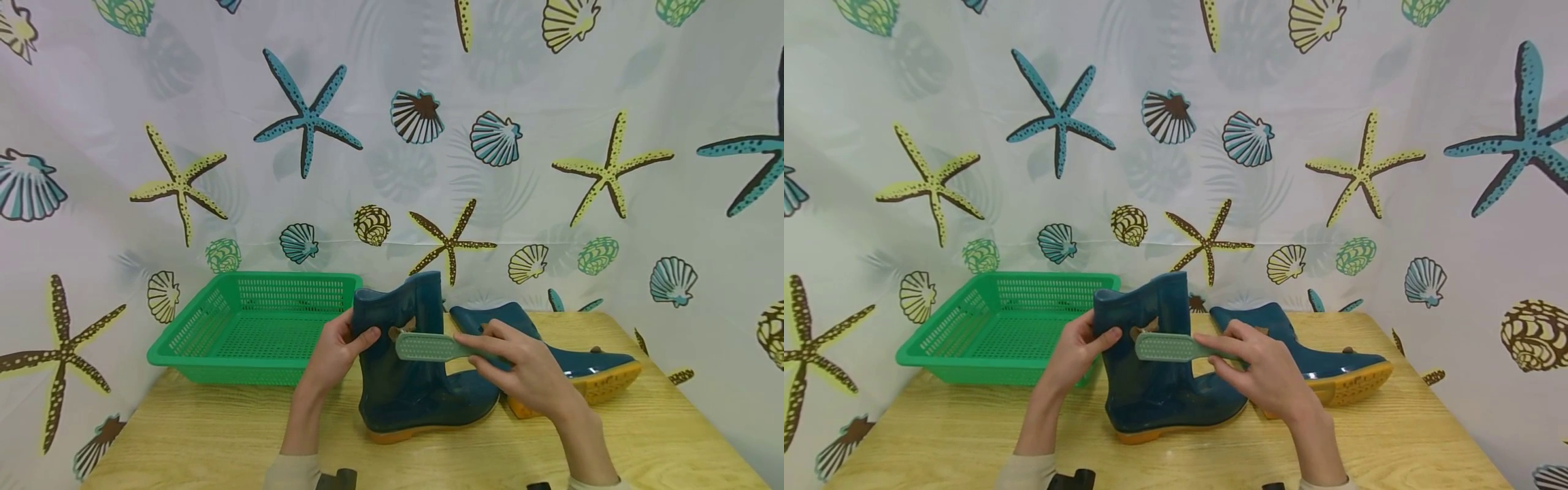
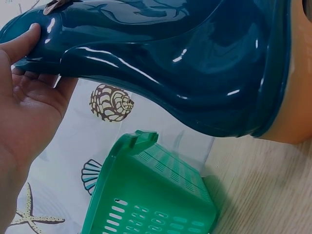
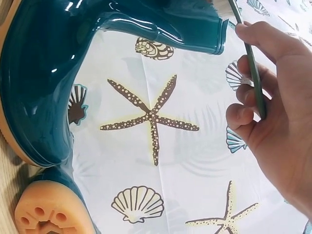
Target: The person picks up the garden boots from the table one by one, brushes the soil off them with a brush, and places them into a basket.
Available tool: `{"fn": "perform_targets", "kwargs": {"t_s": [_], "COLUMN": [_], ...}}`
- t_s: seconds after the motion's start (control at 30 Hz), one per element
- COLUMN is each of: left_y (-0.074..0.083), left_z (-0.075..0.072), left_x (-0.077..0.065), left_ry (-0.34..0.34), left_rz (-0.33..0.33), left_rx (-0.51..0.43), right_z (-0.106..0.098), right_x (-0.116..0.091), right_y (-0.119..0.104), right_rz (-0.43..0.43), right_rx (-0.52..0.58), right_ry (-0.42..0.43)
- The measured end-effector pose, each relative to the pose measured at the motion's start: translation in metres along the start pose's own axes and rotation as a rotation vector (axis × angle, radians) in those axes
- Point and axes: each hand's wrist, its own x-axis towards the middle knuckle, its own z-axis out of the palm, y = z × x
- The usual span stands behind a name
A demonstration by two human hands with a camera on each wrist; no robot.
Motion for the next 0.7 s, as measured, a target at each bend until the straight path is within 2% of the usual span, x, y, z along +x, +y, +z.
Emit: {"fn": "perform_targets", "kwargs": {"t_s": [0.17, 0.37, 0.53, 0.7], "left_y": [0.001, 0.006, 0.004, 0.002], "left_z": [0.001, 0.0, -0.002, 0.0], "left_x": [-0.001, -0.003, -0.003, -0.002], "left_ry": [-0.006, -0.057, -0.072, -0.063], "left_rz": [0.006, 0.035, 0.035, 0.018], "left_rx": [-0.002, -0.02, -0.022, -0.016], "right_z": [-0.004, -0.002, 0.005, 0.006], "right_x": [-0.003, 0.001, 0.003, 0.001], "right_y": [0.0, -0.003, -0.004, -0.004], "right_rz": [0.023, 0.031, -0.002, 0.014], "right_rx": [0.055, 0.072, 0.049, 0.046], "right_ry": [0.026, 0.035, -0.016, -0.083]}}
